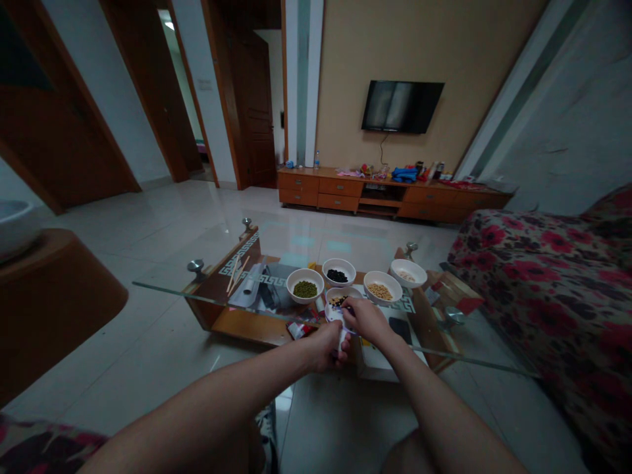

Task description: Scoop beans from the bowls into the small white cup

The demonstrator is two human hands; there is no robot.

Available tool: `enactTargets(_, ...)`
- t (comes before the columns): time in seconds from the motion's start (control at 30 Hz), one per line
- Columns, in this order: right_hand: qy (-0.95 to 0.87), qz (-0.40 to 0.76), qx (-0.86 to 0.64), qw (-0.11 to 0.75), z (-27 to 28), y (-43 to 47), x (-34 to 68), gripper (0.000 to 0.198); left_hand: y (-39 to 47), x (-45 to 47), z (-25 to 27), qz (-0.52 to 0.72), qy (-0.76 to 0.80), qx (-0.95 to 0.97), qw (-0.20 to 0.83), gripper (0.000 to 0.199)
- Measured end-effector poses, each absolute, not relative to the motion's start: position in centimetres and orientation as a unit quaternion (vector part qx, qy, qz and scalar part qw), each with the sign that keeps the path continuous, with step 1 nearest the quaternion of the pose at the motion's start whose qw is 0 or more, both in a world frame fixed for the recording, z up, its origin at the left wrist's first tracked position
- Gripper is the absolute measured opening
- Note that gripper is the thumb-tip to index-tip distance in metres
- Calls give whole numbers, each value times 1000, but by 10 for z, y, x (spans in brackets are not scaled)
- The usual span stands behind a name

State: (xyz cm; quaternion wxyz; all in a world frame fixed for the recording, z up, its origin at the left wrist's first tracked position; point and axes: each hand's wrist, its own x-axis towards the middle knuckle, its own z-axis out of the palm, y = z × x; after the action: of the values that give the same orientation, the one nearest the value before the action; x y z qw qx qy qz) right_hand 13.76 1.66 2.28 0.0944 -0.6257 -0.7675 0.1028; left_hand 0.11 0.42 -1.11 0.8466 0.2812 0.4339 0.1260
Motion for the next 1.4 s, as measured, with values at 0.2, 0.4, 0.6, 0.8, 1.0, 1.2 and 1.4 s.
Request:
enactTargets(0.2,-763,106,-631,89,22,17,138,24,5,1,-11,127,443,258,849,28)
enactTargets(0.4,-757,104,-639,83,20,18,138,22,5,1,-13,128,447,255,848,28)
enactTargets(0.6,-758,105,-639,78,20,18,138,21,4,1,-12,129,448,255,847,28)
enactTargets(0.8,-763,111,-632,80,19,19,139,21,3,0,-8,122,448,248,850,28)
enactTargets(1.0,-771,110,-621,91,19,18,139,21,2,1,-5,122,454,250,846,29)
enactTargets(1.2,-769,93,-624,105,26,17,137,22,4,1,-8,124,453,250,846,28)
enactTargets(1.4,-748,52,-647,140,33,19,133,24,5,1,-13,124,448,243,851,29)
